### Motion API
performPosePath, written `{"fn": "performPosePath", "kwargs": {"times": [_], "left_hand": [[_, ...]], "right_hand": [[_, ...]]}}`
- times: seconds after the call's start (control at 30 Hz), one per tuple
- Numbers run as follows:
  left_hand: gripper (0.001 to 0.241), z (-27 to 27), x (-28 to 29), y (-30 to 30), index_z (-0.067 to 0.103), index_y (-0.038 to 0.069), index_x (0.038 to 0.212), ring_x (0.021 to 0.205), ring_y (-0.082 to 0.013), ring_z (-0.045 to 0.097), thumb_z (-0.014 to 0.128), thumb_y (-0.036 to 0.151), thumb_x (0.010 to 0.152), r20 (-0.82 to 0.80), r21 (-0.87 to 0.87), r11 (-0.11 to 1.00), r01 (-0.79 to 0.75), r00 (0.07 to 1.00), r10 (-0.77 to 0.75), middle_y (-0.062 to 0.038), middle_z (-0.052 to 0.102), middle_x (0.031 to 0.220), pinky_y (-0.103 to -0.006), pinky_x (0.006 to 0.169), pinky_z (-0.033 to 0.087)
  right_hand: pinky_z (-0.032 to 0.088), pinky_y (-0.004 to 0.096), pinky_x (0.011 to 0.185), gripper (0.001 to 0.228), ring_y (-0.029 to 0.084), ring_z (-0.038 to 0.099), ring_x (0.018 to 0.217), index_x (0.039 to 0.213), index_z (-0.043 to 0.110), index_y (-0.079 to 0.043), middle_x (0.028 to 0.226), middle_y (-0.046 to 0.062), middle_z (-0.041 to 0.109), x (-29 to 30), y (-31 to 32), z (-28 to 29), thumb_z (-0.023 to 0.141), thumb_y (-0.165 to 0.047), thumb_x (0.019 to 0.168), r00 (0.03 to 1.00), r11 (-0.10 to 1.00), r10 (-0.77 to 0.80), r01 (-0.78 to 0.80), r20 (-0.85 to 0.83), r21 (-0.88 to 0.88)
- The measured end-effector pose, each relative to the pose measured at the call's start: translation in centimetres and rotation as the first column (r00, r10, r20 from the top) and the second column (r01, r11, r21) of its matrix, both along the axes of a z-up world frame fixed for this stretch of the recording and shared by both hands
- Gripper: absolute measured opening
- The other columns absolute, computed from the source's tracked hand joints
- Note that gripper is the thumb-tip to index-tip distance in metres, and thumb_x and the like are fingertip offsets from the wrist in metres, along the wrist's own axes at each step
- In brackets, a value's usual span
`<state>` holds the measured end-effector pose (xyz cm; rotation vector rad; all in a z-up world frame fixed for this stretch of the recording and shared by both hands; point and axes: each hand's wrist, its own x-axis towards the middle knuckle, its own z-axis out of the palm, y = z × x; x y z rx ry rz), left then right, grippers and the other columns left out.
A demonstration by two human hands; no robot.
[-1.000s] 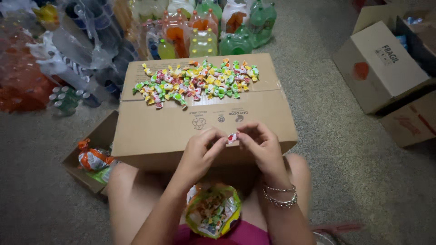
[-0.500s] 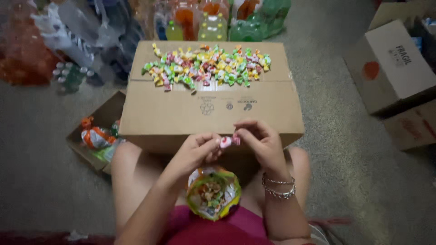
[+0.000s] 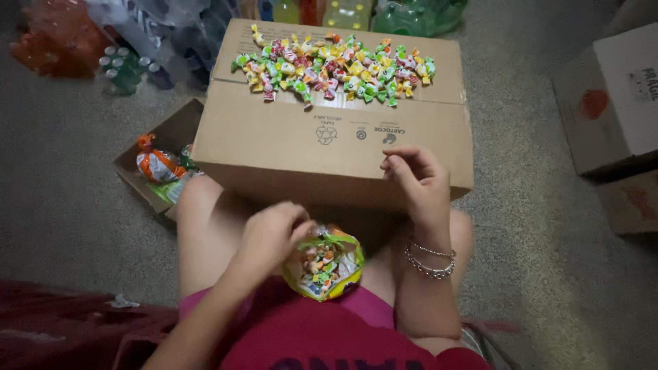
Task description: The person sorts candy by picking individual pieces from a large pile on a cardboard box and placing them into a smaller plastic bag held in their lap.
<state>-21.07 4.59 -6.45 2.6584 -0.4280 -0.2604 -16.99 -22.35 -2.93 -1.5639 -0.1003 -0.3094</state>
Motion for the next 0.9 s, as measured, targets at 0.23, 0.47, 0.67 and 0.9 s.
{"fn": "performPosePath", "kwargs": {"times": [0.23,0.47,0.67,0.9], "left_hand": [[0.038,1.1,0.0,-0.4,0.074,0.015,0.093,0.09,-0.036,0.074,0.062,0.051,0.093,-0.13,0.253,0.965,0.071,0.991,-0.039,-0.011,0.074,0.083,-0.0504,0.077,0.056],[0.042,-9.6,-1.3,-0.3,0.078,0.009,0.088,0.089,-0.0399,0.076,0.068,0.049,0.085,-0.226,0.219,0.97,-0.106,0.961,0.157,-0.016,0.077,0.081,-0.0532,0.075,0.059],[0.028,-10.0,0.9,0.5,0.081,0.017,0.089,0.093,-0.0358,0.073,0.062,0.037,0.087,-0.272,-0.262,0.863,-0.433,0.891,0.364,-0.012,0.075,0.079,-0.0499,0.075,0.055],[0.035,-4.8,-0.2,-0.1,0.079,0.011,0.097,0.095,-0.0431,0.072,0.064,0.041,0.088,-0.376,-0.218,0.899,-0.38,0.883,0.282,-0.02,0.076,0.086,-0.0542,0.078,0.054]], "right_hand": [[0.058,0.03,0.078,0.013,0.015,0.074,0.08,0.106,0.08,-0.01,0.087,0.008,0.078,-2.4,0.4,3.7,0.079,-0.013,0.093,0.991,0.949,0.095,-0.118,-0.089,-0.293],[0.055,0.051,0.087,0.018,0.04,0.072,0.093,0.109,0.071,-0.005,0.097,0.018,0.073,-2.5,2.0,4.8,0.069,-0.017,0.096,0.832,0.681,0.552,-0.489,-0.056,-0.546],[0.054,0.053,0.084,0.021,0.042,0.069,0.095,0.112,0.064,-0.006,0.098,0.018,0.069,-2.1,2.6,3.7,0.064,-0.022,0.099,0.792,0.569,0.59,-0.546,-0.158,-0.616],[0.054,0.056,0.087,0.035,0.044,0.069,0.1,0.115,0.062,-0.005,0.103,0.019,0.07,-2.8,2.9,-0.3,0.073,-0.03,0.093,0.826,0.415,0.437,-0.535,-0.355,-0.735]]}}
